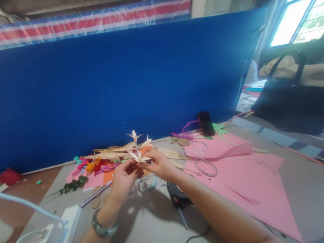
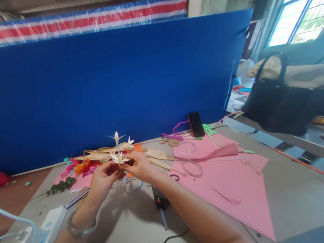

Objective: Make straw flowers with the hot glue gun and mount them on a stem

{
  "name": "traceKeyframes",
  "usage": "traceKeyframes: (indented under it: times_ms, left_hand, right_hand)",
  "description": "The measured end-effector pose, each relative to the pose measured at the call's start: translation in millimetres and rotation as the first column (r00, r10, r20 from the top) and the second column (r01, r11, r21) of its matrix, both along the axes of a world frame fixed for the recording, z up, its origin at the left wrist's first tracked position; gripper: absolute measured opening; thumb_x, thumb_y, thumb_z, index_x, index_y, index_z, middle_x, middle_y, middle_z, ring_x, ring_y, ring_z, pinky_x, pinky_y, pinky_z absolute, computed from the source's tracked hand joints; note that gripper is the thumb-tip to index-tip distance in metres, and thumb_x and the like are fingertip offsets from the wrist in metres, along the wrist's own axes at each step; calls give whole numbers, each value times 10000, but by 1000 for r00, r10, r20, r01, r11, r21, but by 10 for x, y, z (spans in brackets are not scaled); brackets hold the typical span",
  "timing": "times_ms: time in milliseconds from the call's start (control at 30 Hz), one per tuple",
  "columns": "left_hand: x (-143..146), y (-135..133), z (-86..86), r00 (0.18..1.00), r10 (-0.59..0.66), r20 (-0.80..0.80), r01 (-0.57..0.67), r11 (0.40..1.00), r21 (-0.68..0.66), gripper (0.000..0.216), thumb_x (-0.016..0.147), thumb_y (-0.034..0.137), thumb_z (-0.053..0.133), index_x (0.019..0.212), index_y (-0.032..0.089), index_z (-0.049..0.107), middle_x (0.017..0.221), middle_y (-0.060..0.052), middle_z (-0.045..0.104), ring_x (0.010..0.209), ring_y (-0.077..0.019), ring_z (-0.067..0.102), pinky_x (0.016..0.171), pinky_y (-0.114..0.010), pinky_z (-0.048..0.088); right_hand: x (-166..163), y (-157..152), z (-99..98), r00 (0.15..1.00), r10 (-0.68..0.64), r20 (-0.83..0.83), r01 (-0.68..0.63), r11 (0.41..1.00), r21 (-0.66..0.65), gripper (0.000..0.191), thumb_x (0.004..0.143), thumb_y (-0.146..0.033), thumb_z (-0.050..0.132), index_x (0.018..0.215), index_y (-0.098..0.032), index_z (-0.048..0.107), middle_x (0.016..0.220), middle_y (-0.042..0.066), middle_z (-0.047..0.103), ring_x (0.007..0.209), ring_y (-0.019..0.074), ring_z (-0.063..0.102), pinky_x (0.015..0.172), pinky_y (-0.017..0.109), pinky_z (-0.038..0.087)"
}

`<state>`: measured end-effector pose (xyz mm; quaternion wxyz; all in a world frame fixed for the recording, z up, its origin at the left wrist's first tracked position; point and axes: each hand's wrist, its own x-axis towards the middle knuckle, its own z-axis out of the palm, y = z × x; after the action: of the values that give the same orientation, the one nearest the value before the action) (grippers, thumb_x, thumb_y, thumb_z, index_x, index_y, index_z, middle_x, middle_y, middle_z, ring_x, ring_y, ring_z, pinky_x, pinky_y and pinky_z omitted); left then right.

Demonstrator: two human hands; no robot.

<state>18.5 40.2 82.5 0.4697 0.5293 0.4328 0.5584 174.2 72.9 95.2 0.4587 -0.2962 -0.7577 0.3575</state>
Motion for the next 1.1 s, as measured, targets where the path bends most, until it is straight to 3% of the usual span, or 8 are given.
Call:
traceKeyframes:
  times_ms: [100, 233, 433, 800, 867, 933, 1100]
  left_hand:
    - [8, 2, -21, 999, 31, 22, -31, 999, 9, 225, 609, 184, 768, 809, 129, 680, 652, -15, 688, 589, -153, 654, 605, -271, 564]
    - [30, -5, -23, 998, 59, 39, -60, 998, 32, 245, 620, 193, 770, 827, 135, 654, 639, -1, 677, 586, -148, 651, 605, -266, 558]
    - [46, 2, -25, 995, 84, 57, -89, 993, 77, 260, 631, 210, 771, 819, 146, 601, 658, 3, 673, 584, -136, 649, 597, -248, 544]
    - [89, -7, -25, 984, 145, 104, -148, 989, 19, 308, 581, 205, 806, 769, 157, 567, 664, 5, 650, 618, -160, 661, 617, -281, 548]
    - [98, -4, -27, 983, 105, 154, -99, 994, -46, 328, 576, 212, 817, 782, 153, 569, 665, -2, 657, 606, -157, 655, 613, -285, 543]
    - [97, -2, -35, 977, 1, 212, 25, 992, -121, 324, 594, 226, 815, 794, 147, 573, 671, -11, 658, 586, -149, 646, 605, -284, 532]
    - [72, 8, -61, 919, -207, 336, 295, 926, -235, 234, 677, 233, 768, 806, 149, 592, 642, 9, 610, 527, -109, 594, 524, -231, 470]
  right_hand:
    - [-37, 3, -55, 992, -37, -121, 24, 994, -106, 177, 738, -294, 707, 679, -153, 616, 657, 2, 596, 617, 132, 550, 591, 256, 431]
    - [-69, 25, -108, 950, 11, -312, -103, 954, -280, 299, 658, -348, 776, 792, -178, 571, 694, -7, 627, 588, 136, 595, 561, 265, 479]
    - [-46, 23, -75, 926, 132, -355, -273, 882, -385, 323, 652, -378, 781, 798, -147, 610, 670, 22, 674, 635, 178, 662, 653, 332, 528]
    - [-6, 65, -40, 976, 12, -216, -93, 924, -372, 252, 658, -362, 755, 675, -140, 636, 542, -28, 586, 490, 83, 497, 486, 217, 386]
    - [16, 67, -25, 973, -2, -232, -88, 921, -379, 246, 658, -352, 756, 686, -145, 625, 550, -37, 575, 499, 81, 491, 501, 217, 391]
    - [43, 70, -2, 971, -11, -240, -83, 922, -377, 238, 663, -342, 752, 687, -147, 618, 568, -39, 574, 518, 82, 498, 522, 219, 402]
    - [105, 84, 57, 979, -25, -201, -50, 931, -363, 248, 670, -360, 743, 665, -143, 622, 555, -38, 561, 521, 86, 489, 497, 215, 382]
